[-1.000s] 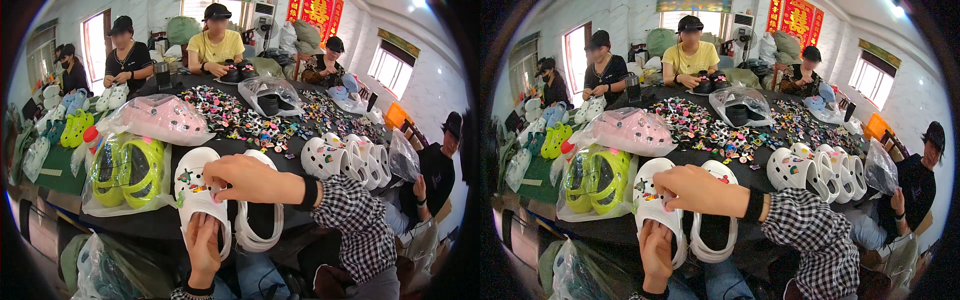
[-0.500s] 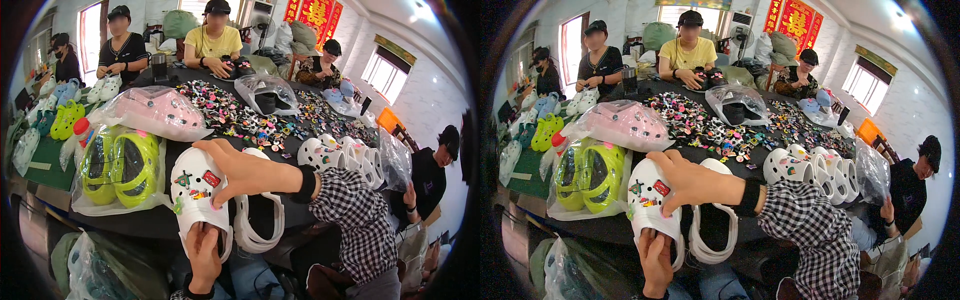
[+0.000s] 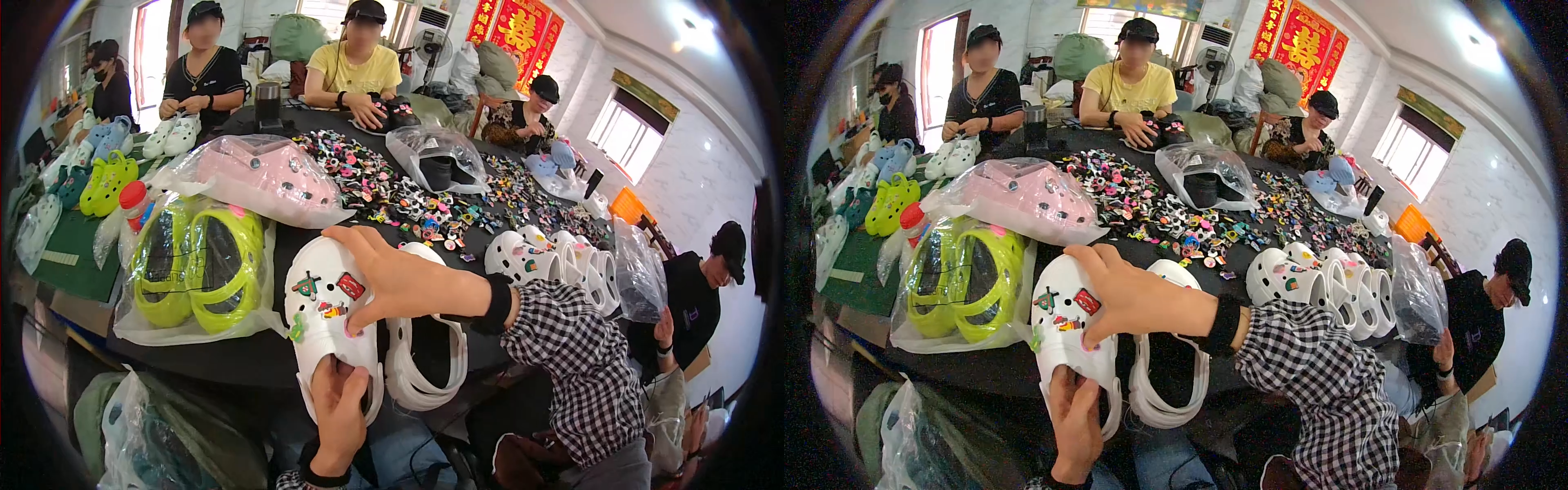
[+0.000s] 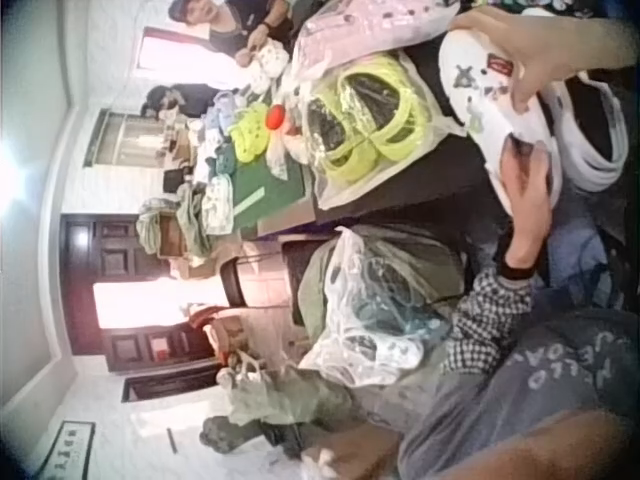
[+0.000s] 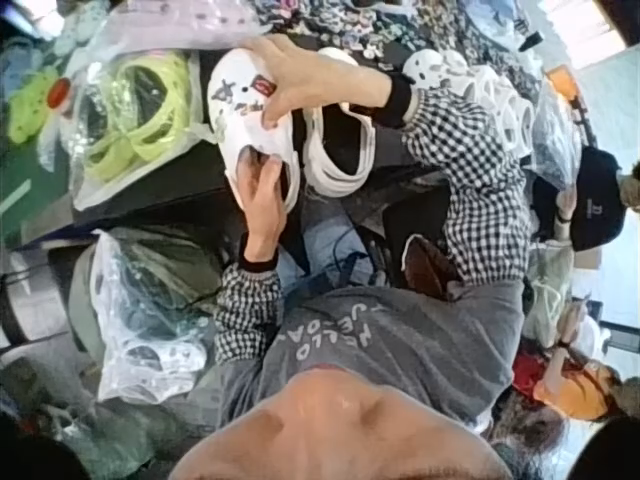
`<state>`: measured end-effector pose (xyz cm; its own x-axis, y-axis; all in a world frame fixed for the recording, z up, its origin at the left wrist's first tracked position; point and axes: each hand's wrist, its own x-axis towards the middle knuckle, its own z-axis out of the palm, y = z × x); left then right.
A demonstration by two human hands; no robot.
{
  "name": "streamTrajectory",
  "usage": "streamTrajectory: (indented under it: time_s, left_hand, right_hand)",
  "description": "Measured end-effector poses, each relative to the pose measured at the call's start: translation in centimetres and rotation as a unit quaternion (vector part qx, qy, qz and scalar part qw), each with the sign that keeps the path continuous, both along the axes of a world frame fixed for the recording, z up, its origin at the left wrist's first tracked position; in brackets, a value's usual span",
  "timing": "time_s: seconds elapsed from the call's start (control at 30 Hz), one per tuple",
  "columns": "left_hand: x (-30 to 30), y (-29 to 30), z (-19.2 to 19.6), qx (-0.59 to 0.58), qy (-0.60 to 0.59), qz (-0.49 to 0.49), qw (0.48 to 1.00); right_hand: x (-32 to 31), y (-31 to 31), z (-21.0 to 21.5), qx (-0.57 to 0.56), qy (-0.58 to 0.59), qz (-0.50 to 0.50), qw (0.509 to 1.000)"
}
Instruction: Attaching colorful plastic charms to white clogs.
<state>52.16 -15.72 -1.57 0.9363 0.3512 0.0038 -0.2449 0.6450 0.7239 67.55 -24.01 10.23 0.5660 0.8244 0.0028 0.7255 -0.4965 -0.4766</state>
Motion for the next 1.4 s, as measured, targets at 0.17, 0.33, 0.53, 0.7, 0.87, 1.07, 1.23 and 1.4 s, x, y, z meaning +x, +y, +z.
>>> streamTrajectory:
  time_s: [0.17, 0.33, 0.53, 0.7, 0.87, 1.07, 1.23, 1.4]
  left_hand:
    - [1.0, -0.3, 0.8, 0.037, -0.048, -0.006, 0.998]
    - [1.8, -0.1, 0.0, 0.070, -0.024, -0.019, 0.997]
    - [2.2, 0.1, 1.5, 0.174, -0.012, -0.045, 0.984]
    - [3.6, 0.6, 2.7, 0.220, -0.005, -0.124, 0.968]
    - [3.8, 1.1, 3.2, 0.223, 0.007, -0.102, 0.969]
    - [2.5, 1.1, 4.2, 0.259, 0.021, -0.115, 0.959]
    - [0.1, -0.5, 6.9, 0.489, -0.022, 0.027, 0.871]
    - [-2.1, -4.4, 8.8, 0.099, -0.059, -0.200, 0.973]
  right_hand:
    - [1.3, -2.0, -0.7, 0.031, -0.006, 0.036, 0.999]
    - [1.8, -6.5, -1.8, 0.059, -0.107, 0.000, 0.993]
    - [1.2, -11.6, -3.1, 0.080, -0.024, -0.034, 0.996]
    - [-1.0, -11.6, -5.6, 0.161, -0.085, -0.050, 0.982]
    - [-1.8, -10.6, -8.5, 0.201, -0.121, -0.097, 0.967]
    - [-4.4, -11.3, -8.4, 0.288, -0.107, -0.098, 0.947]
    - [-4.6, -12.3, -9.3, 0.350, -0.102, -0.115, 0.924]
    - [-4.5, -11.9, -9.7, 0.370, -0.112, -0.116, 0.915]
